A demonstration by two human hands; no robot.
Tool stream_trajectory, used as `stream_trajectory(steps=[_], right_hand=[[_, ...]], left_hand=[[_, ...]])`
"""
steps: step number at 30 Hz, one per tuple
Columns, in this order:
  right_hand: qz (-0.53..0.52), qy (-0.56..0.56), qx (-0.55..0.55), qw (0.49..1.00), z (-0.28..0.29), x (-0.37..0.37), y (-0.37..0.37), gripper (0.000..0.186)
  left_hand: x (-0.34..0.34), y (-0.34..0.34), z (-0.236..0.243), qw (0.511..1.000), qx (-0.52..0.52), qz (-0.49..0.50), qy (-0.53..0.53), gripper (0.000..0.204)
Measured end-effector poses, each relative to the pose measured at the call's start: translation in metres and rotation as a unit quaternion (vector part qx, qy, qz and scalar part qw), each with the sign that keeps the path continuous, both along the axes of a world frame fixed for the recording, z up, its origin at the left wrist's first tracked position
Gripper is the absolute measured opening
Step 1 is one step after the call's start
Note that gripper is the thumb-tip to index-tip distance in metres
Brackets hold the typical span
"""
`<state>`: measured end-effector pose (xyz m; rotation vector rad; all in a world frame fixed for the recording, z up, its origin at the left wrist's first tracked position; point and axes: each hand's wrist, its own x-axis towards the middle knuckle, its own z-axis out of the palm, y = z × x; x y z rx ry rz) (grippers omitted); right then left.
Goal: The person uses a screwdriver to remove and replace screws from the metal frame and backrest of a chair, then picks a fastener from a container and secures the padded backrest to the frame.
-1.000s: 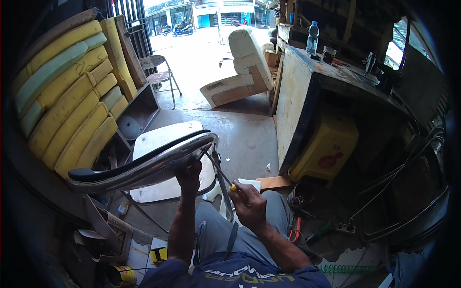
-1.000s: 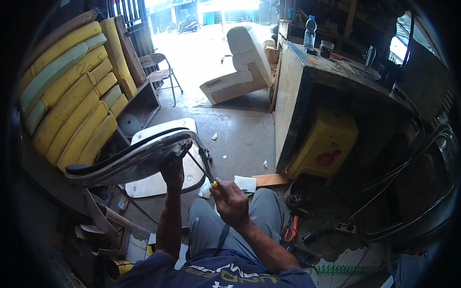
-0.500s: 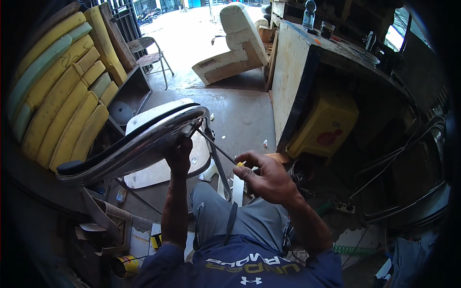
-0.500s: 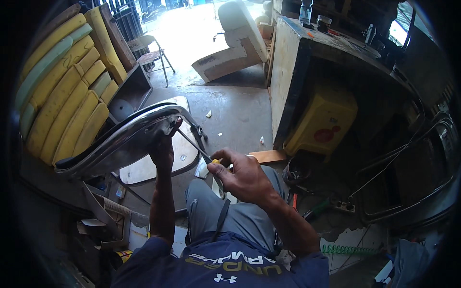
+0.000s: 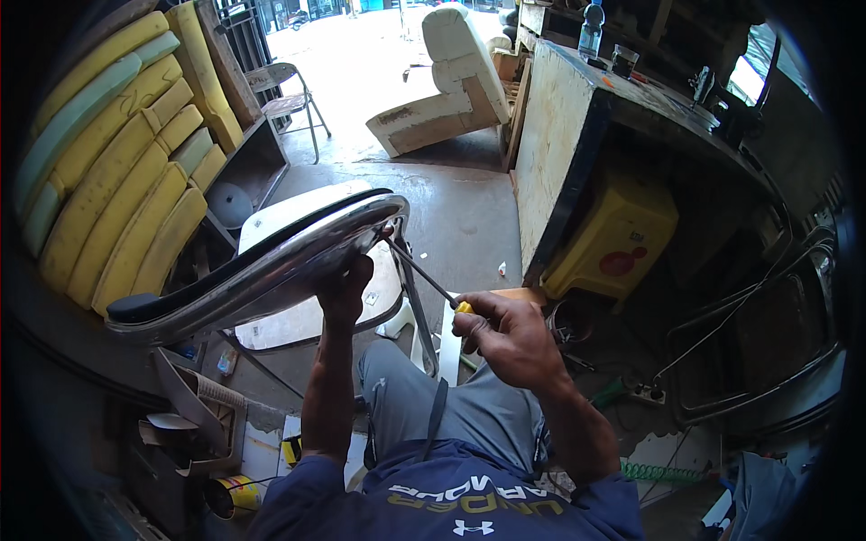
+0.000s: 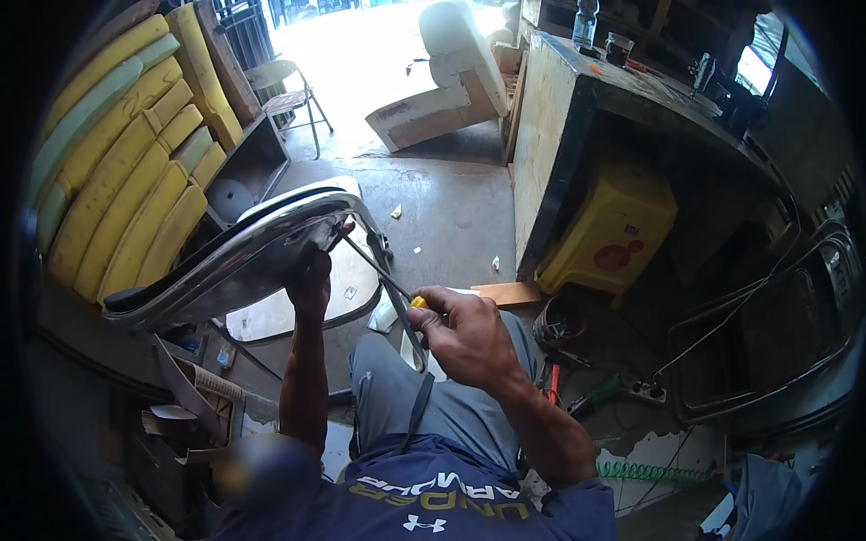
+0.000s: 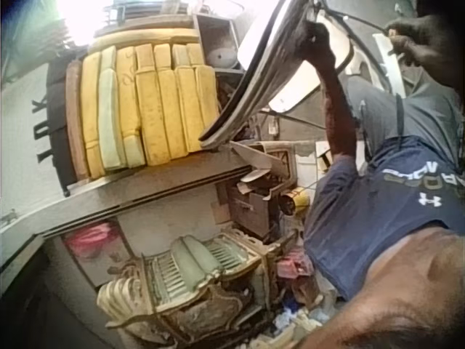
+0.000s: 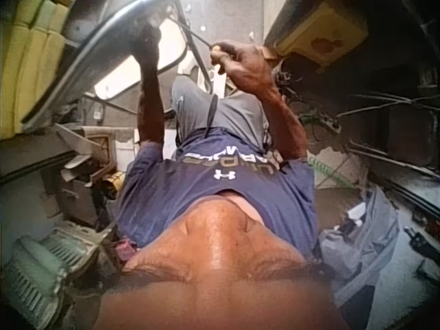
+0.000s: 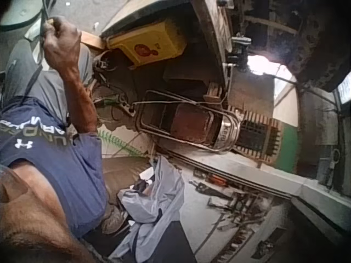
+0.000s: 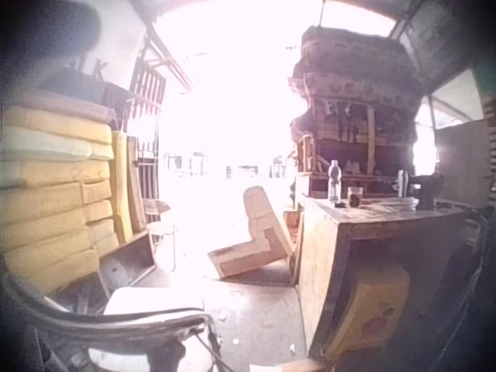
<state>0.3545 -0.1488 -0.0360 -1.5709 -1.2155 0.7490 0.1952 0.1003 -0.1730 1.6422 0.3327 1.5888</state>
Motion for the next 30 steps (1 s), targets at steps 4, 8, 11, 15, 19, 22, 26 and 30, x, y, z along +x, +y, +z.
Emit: stream_trajectory(steps=[4, 8, 11, 15, 19, 22, 26, 30], right_hand=[[0.064, 0.124, -0.035, 0.990, 0.011, 0.008, 0.007, 0.034], [-0.019, -0.251, 0.165, 0.954, -0.018, 0.000, 0.012, 0.034], [-0.080, -0.251, 0.146, 0.954, -0.030, -0.015, 0.011, 0.032], [0.025, 0.008, 0.013, 1.000, -0.011, -0.006, 0.011, 0.030], [0.031, -0.051, -0.002, 0.998, 0.001, -0.004, 0.017, 0.032], [-0.024, -0.121, 0.090, 0.988, -0.018, -0.013, 0.023, 0.031], [-0.099, -0.243, 0.215, 0.941, -0.047, -0.017, 0.034, 0.029], [-0.141, -0.236, 0.214, 0.938, -0.068, -0.034, 0.041, 0.030]], left_hand=[[-0.006, 0.011, -0.017, 0.989, 0.048, 0.091, 0.108, 0.045], [-0.001, 0.008, -0.008, 0.988, 0.050, 0.093, 0.111, 0.048], [0.001, -0.001, 0.001, 0.999, -0.033, -0.021, -0.009, 0.054], [0.000, -0.002, 0.002, 1.000, -0.020, -0.012, -0.009, 0.052], [-0.007, 0.000, 0.008, 0.996, 0.004, 0.032, 0.085, 0.046], [-0.006, -0.008, 0.020, 0.998, -0.039, -0.023, 0.041, 0.040], [0.003, -0.020, 0.039, 0.998, -0.002, -0.043, 0.039, 0.024], [0.004, -0.016, 0.020, 1.000, -0.017, -0.013, 0.022, 0.020]])
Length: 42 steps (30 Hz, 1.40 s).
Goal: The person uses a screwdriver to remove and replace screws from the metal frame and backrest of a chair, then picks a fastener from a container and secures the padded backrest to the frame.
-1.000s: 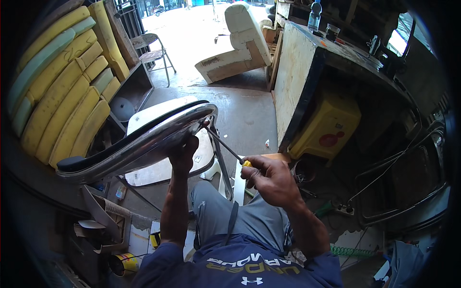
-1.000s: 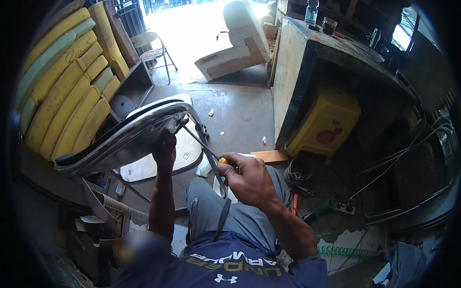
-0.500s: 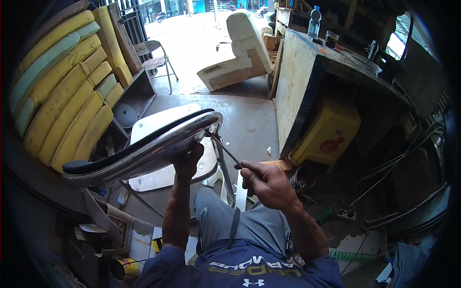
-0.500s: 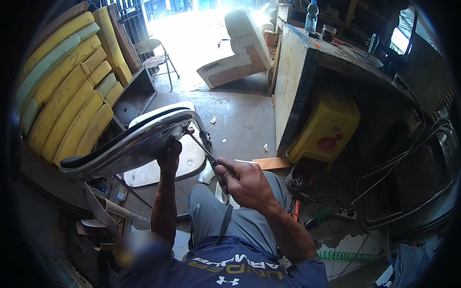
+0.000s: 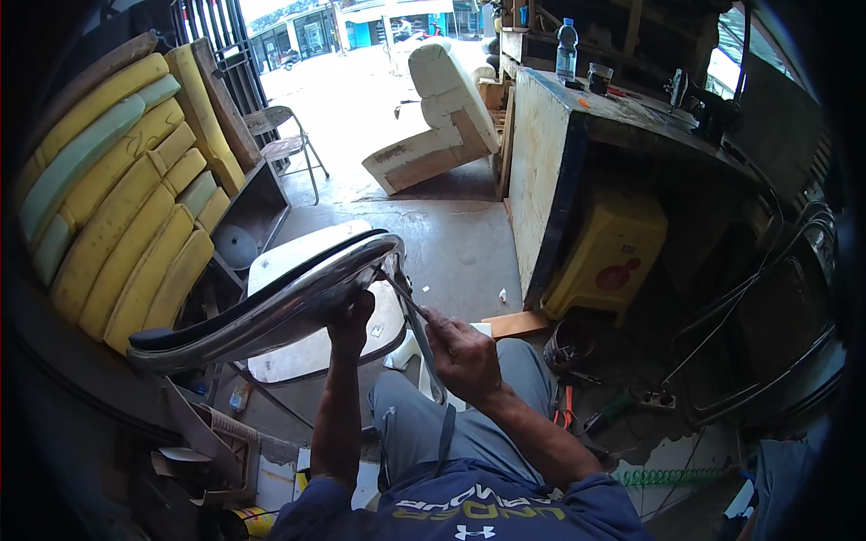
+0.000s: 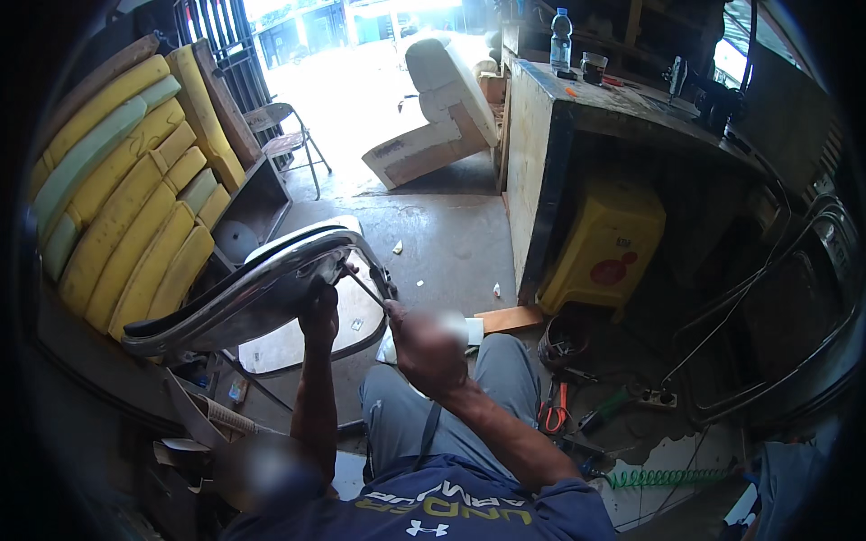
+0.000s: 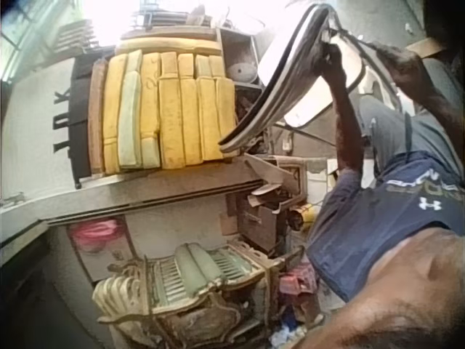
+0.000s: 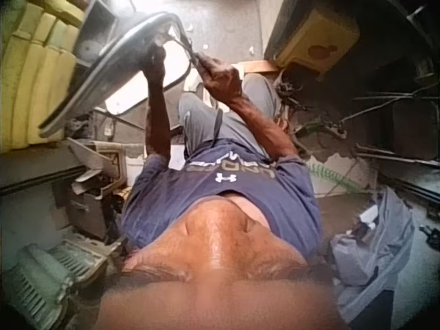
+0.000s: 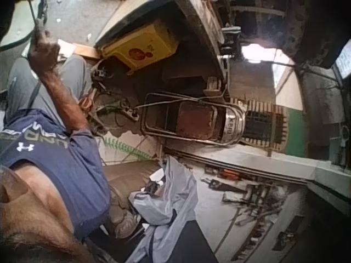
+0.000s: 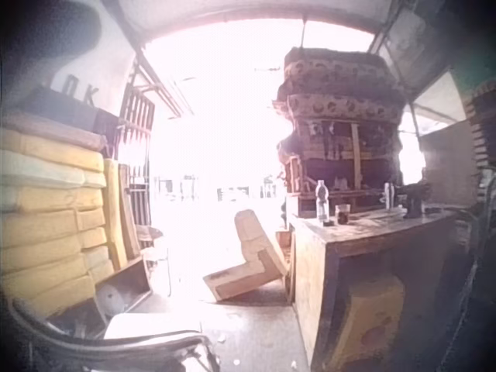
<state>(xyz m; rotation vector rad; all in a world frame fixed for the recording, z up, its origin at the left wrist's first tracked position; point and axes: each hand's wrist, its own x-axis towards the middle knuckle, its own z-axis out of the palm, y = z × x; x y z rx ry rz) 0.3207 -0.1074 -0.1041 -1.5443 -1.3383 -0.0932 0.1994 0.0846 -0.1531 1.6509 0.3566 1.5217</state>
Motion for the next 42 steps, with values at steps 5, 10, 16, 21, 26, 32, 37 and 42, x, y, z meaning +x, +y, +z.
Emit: stream_trajectory(steps=[5, 10, 16, 21, 26, 32, 37, 42], right_hand=[[-0.002, -0.001, 0.029, 1.000, -0.010, -0.010, 0.011, 0.032], [0.027, -0.004, 0.064, 0.998, -0.027, -0.004, 0.024, 0.033], [0.043, -0.047, -0.015, 0.998, 0.009, 0.007, 0.003, 0.033], [-0.017, -0.174, -0.106, 0.979, 0.044, 0.012, -0.013, 0.033], [-0.014, -0.184, -0.177, 0.967, 0.073, 0.011, -0.021, 0.032], [0.104, 0.106, -0.182, 0.972, 0.069, 0.016, -0.013, 0.031], [-0.056, -0.177, -0.180, 0.966, 0.069, 0.012, -0.012, 0.024], [0.157, 0.207, -0.325, 0.909, 0.096, 0.016, -0.002, 0.028]], left_hand=[[-0.008, 0.038, -0.036, 0.990, 0.084, 0.102, 0.050, 0.018], [-0.015, 0.021, -0.010, 0.917, 0.217, 0.255, 0.217, 0.014], [-0.011, 0.020, -0.008, 0.962, 0.169, 0.178, 0.119, 0.015], [-0.005, 0.016, -0.016, 0.997, -0.069, -0.006, -0.023, 0.029], [-0.012, 0.026, -0.026, 0.997, -0.076, -0.008, 0.003, 0.032], [0.003, 0.004, 0.002, 0.981, 0.018, 0.157, 0.108, 0.037], [0.005, -0.002, 0.013, 0.996, 0.002, 0.090, -0.005, 0.043], [-0.007, -0.002, 0.016, 0.991, 0.008, 0.108, 0.077, 0.043]])
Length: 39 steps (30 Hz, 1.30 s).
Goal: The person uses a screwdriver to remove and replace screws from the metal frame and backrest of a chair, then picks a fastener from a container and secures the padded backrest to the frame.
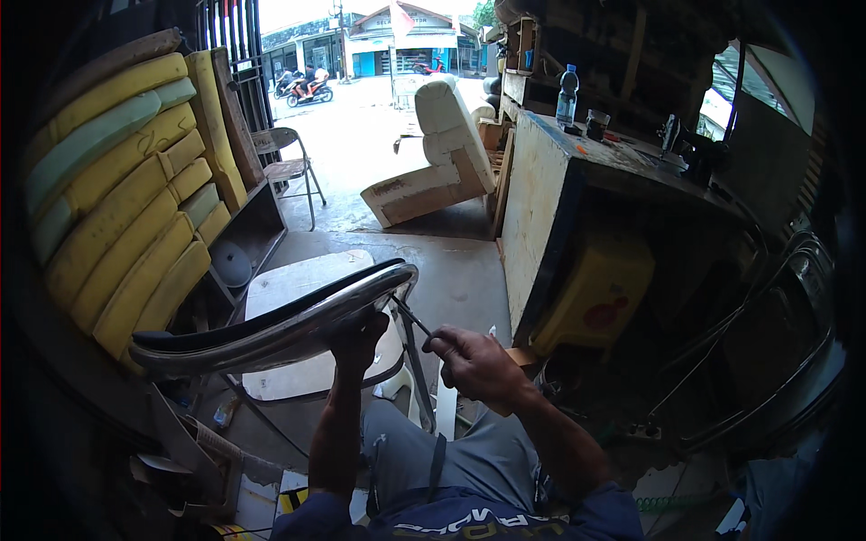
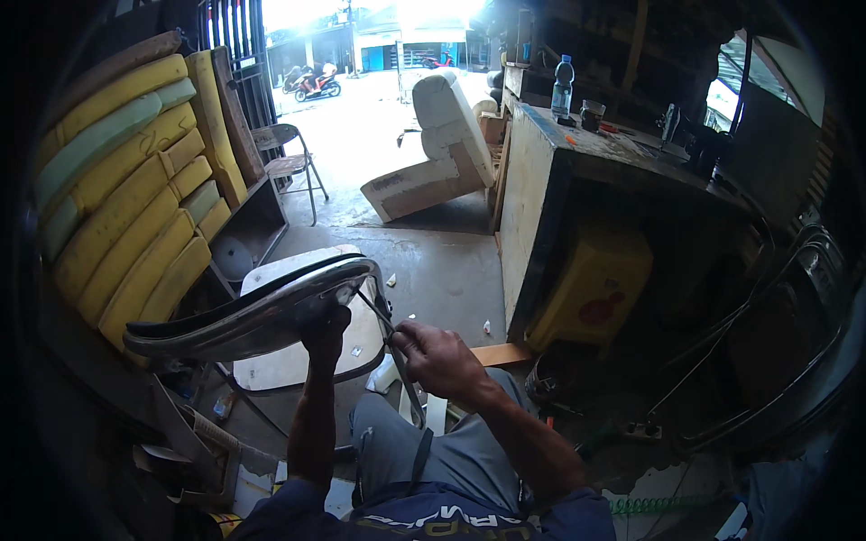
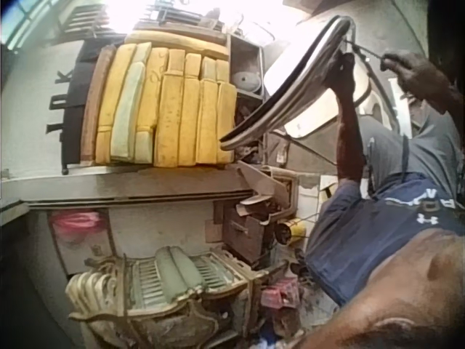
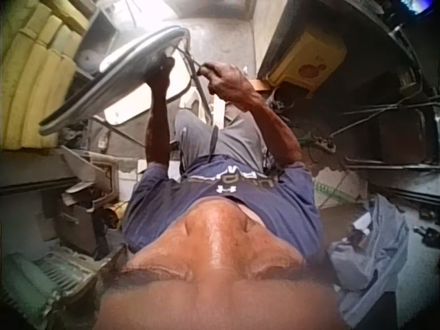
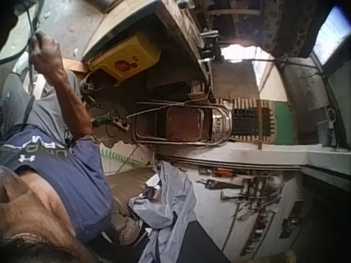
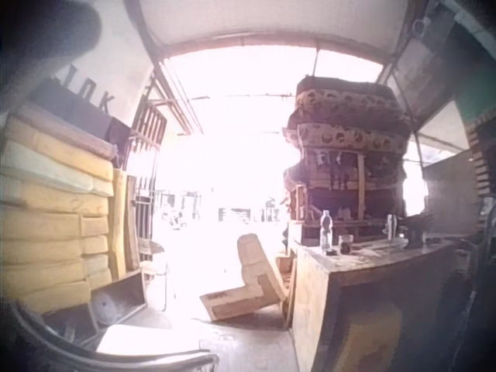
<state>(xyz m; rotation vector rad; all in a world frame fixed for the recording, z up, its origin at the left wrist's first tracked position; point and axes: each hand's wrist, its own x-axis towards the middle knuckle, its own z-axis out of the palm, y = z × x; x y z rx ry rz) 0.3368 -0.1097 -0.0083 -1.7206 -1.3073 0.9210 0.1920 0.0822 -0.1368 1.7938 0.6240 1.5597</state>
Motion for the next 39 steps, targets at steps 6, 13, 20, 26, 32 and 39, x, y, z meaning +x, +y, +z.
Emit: stream_trajectory(steps=[6, 13, 20, 26, 32, 39], right_hand=[[-0.072, -0.175, 0.169, 0.967, -0.017, -0.001, 0.000, 0.024], [-0.168, -0.272, 0.217, 0.922, -0.038, -0.019, 0.013, 0.024], [-0.226, -0.301, 0.293, 0.879, -0.051, -0.027, 0.016, 0.020], [-0.243, -0.357, 0.389, 0.814, -0.082, -0.017, 0.032, 0.021], [-0.211, -0.370, 0.469, 0.774, -0.090, 0.003, 0.046, 0.029], [-0.189, -0.329, 0.511, 0.771, -0.098, 0.012, 0.059, 0.031]], left_hand=[[0.023, -0.018, 0.004, 0.987, -0.106, -0.025, -0.117, 0.024], [0.009, 0.019, -0.027, 0.973, 0.198, 0.099, 0.066, 0.020], [0.009, 0.067, -0.063, 0.951, 0.293, 0.080, 0.055, 0.049], [0.019, 0.023, -0.010, 0.966, 0.223, 0.131, 0.005, 0.025], [0.011, 0.027, -0.013, 0.949, 0.262, 0.164, 0.066, 0.027], [0.018, 0.032, -0.028, 0.951, 0.261, 0.164, 0.021, 0.020]])
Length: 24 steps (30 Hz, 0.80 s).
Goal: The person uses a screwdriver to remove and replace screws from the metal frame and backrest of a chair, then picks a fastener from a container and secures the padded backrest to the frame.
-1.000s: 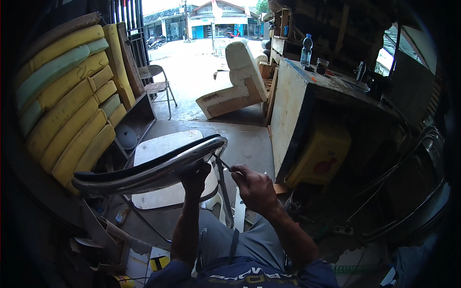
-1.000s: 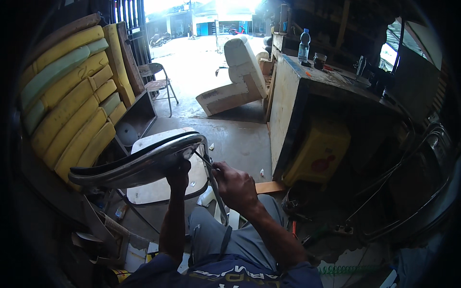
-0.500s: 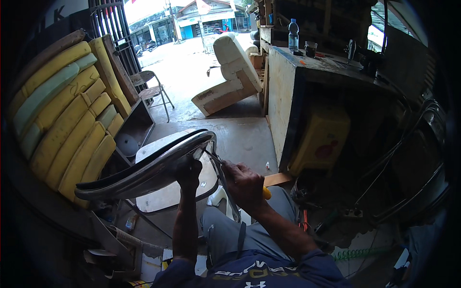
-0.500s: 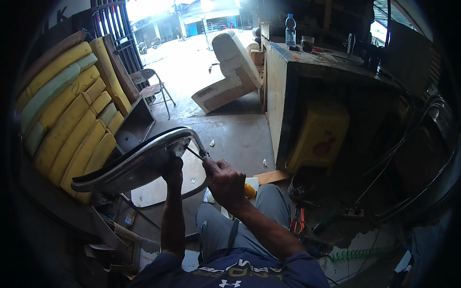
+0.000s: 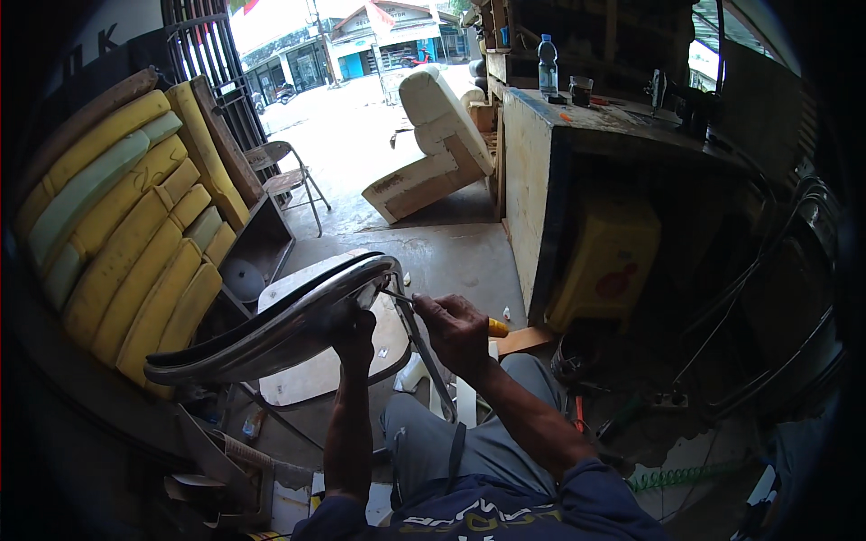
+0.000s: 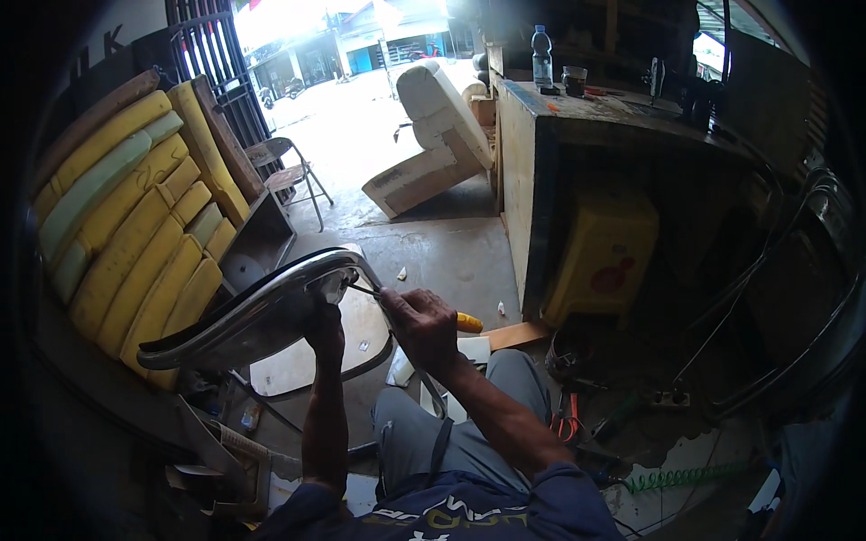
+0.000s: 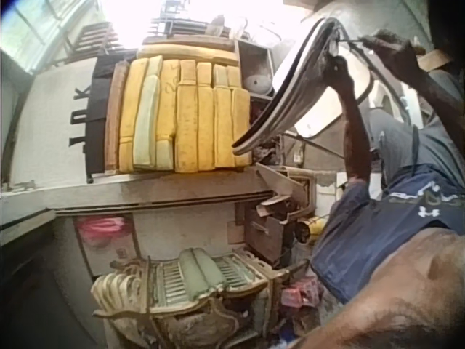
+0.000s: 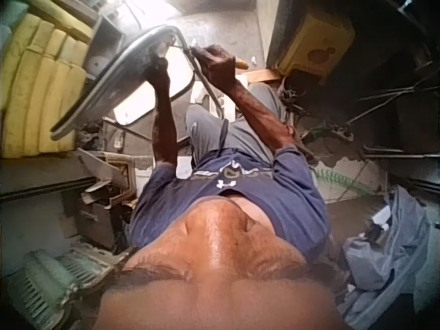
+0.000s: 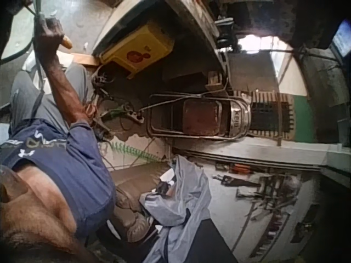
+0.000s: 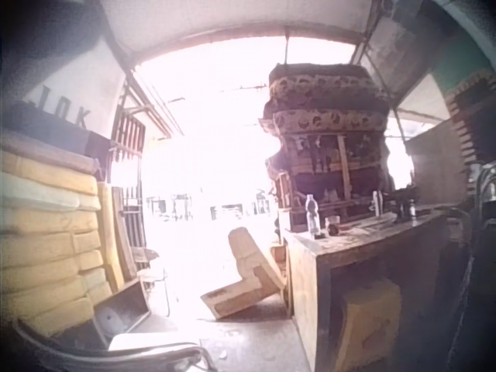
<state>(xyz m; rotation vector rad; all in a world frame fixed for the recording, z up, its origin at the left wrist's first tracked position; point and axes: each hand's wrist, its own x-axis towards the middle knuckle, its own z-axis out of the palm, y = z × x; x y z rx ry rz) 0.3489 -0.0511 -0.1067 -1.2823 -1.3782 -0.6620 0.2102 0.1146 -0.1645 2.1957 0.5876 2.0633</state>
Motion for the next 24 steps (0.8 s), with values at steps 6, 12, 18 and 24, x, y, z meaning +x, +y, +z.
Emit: stream_trajectory(steps=[6, 12, 18, 24], right_hand=[[-0.007, 0.054, -0.162, 0.985, 0.032, -0.014, -0.027, 0.020], [0.130, 0.228, -0.327, 0.908, 0.073, -0.011, -0.030, 0.024], [0.068, 0.155, -0.227, 0.959, 0.063, -0.023, -0.013, 0.023], [0.028, 0.119, -0.204, 0.971, 0.062, -0.034, -0.010, 0.013]], left_hand=[[-0.008, 0.001, -0.002, 0.999, -0.039, -0.007, 0.032, 0.018], [-0.017, 0.002, -0.013, 0.996, -0.059, 0.017, 0.057, 0.012], [-0.003, -0.001, -0.017, 0.970, -0.187, -0.144, -0.062, 0.018], [-0.014, 0.013, -0.027, 0.973, -0.119, -0.193, -0.040, 0.045]])
